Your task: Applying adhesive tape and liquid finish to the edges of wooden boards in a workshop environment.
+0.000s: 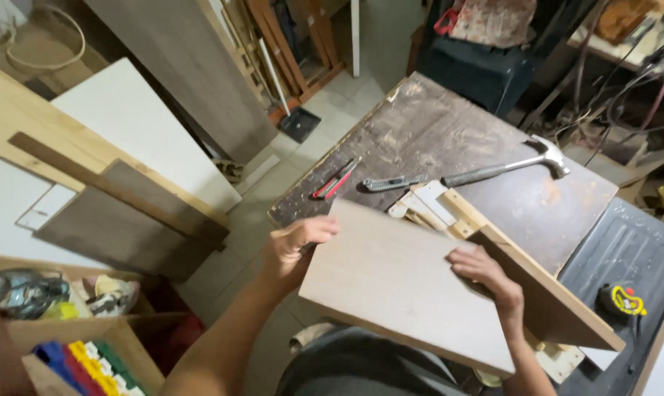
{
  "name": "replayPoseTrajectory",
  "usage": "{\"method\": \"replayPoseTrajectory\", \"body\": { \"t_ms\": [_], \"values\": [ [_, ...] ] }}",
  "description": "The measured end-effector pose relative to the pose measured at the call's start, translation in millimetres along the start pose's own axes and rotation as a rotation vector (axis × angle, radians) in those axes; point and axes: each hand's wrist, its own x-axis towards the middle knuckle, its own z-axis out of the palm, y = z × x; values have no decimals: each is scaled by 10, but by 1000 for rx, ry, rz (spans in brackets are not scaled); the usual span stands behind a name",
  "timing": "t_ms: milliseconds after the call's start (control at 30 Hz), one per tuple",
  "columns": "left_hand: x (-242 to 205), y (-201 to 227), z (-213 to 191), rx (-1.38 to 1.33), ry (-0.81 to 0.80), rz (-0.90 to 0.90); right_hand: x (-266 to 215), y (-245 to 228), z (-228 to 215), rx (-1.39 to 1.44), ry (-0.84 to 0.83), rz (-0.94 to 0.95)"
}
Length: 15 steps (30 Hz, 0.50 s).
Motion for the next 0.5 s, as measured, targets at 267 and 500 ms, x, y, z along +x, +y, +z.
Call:
{"method": "replayPoseTrajectory", "body": {
  "t_ms": [267,500],
  "values": [
    [213,-29,275,50,82,345,66,-373,-109,-234,197,-51],
    [454,6,460,-9,90,406,7,-406,-205,-315,304,-61]
  ]
}}
